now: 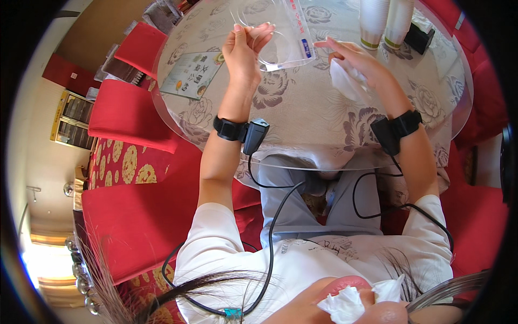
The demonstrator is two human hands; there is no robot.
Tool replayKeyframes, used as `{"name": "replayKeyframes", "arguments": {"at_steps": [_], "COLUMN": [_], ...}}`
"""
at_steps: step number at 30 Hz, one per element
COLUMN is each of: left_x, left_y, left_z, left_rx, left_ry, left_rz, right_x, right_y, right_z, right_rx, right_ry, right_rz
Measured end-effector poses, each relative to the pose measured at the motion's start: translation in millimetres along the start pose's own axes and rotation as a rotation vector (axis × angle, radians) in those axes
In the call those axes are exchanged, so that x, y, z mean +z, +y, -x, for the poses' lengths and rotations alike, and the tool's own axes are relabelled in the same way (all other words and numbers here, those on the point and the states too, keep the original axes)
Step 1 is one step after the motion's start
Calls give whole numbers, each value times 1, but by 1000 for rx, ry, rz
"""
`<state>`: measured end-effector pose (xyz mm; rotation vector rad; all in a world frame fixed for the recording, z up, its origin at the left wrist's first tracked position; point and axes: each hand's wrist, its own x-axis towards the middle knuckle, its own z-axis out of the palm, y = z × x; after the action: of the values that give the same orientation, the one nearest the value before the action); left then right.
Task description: The person wipes a clear plastic curved frame using a white cloth while sitting at a table.
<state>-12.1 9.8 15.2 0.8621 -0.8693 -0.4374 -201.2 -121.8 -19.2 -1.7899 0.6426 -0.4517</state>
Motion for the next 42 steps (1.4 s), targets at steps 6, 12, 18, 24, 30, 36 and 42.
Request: {"name": "replayKeyframes", "arguments": {"at_steps": [6,12,18,24,30,36,42], "left_x": [10,19,21,14,12,-5,9], "left_y": [-2,0,-3,9,21,11,13], "left_z": [2,10,12,8,10,-1,6], "left_rx": [-32,-14,-26,-119,-139,-43,-61], "left_ry": [-21,-117,-252,-517,-510,-656,-561], "left_rz": [256,308,383,480,482,510,543], "right_x": [1,7,12,12,9,13,11], "right_y": [-5,-12,-7,-9,-12,-13,-10], "right_z": [4,10,6,10,12,11,12], "right_rx": [-148,-84,-73,-74,-78,-169,-257], "right_ry": [-139,-180,-59,-108,-221,-289,-212], "right_rz": [31,-38,-54,-80,-37,-53,-65]}}
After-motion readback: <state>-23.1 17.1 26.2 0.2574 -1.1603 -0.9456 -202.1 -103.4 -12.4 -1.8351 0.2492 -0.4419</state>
